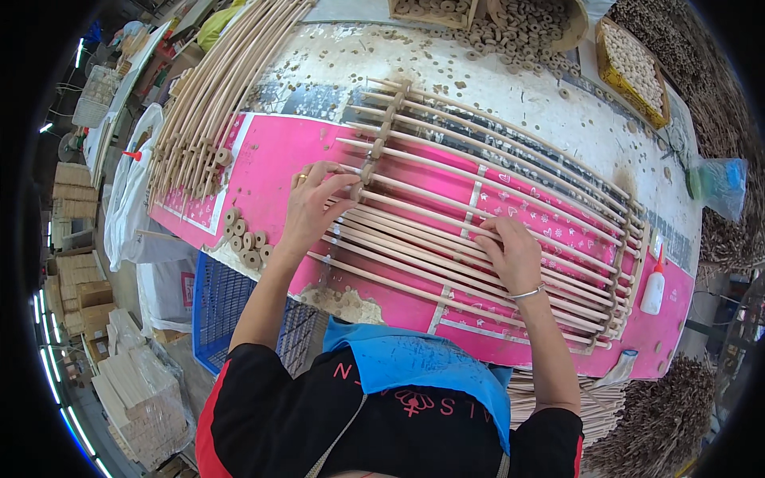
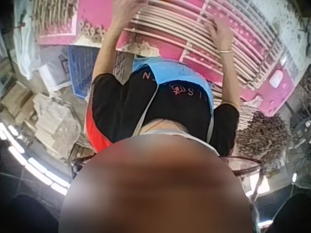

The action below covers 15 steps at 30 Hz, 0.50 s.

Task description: Assembling wooden products by inserting wooden rods through pre-drilled spacer blocks and applying glue.

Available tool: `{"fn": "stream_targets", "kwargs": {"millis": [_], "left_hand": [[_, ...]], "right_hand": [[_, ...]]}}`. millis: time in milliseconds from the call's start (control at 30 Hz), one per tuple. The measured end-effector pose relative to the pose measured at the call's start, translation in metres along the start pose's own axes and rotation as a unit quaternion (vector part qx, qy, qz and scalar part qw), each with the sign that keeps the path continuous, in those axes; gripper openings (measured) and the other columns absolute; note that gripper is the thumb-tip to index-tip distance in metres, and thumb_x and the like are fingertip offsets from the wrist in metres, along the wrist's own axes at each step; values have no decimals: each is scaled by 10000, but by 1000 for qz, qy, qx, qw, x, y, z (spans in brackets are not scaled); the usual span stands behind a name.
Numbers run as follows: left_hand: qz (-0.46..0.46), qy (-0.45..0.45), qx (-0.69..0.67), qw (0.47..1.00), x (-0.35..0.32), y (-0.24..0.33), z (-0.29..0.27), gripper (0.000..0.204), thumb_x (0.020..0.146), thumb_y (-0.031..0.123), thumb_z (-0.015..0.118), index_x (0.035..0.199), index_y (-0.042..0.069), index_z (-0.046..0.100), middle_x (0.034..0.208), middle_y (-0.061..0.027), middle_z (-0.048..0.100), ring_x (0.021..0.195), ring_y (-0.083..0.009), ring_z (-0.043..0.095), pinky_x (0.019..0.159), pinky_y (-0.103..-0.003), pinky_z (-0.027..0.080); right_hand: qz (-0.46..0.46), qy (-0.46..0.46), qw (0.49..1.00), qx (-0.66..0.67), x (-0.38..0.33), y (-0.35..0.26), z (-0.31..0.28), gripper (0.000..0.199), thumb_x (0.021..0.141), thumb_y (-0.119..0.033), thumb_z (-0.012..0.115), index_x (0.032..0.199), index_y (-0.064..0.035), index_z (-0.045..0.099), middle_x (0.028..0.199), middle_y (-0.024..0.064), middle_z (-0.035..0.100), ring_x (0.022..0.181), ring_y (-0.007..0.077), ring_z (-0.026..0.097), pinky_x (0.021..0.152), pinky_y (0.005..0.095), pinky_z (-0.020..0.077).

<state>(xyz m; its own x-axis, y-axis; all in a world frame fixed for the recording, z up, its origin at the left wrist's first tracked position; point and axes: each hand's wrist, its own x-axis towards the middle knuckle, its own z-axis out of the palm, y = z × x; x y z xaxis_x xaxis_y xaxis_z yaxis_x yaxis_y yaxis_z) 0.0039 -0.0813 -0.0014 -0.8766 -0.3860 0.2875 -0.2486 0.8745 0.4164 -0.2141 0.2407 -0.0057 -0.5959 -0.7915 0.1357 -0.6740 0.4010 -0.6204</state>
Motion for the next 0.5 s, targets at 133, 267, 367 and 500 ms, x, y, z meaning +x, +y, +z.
{"fn": "stream_targets", "kwargs": {"millis": [133,267,367,500], "left_hand": [[1,2,-1,1000,1,-2,6,434,810,190,869,1231,196,764,1202,-21,661,1179,-284,623,1032,-461,441],[-10,-2,-18,1000,9,0,11,445,808,174,863,1240,180,760,1193,-21,666,1160,-282,626,1031,-455,441],[-21,-3,-9,1000,11,3,12,445,814,165,854,1247,174,755,1191,-23,660,1160,-275,623,1031,-451,441],[-56,13,-20,998,2,-2,8,416,866,159,835,1272,149,750,1198,-52,695,1162,-286,648,1037,-466,452]], "right_hand": [[-38,11,998,-53,6,-2,-2,130,943,-184,782,1003,-79,731,941,92,682,892,313,671,765,437,530],[-75,29,992,-92,13,1,0,121,933,-192,786,971,-87,740,963,79,665,922,308,646,780,437,511],[-82,32,990,-114,15,3,2,119,933,-199,783,962,-89,750,977,68,666,944,303,634,815,436,495],[-93,50,984,-144,17,1,2,124,932,-203,784,981,-93,755,986,61,657,967,289,625,838,432,475]]}}
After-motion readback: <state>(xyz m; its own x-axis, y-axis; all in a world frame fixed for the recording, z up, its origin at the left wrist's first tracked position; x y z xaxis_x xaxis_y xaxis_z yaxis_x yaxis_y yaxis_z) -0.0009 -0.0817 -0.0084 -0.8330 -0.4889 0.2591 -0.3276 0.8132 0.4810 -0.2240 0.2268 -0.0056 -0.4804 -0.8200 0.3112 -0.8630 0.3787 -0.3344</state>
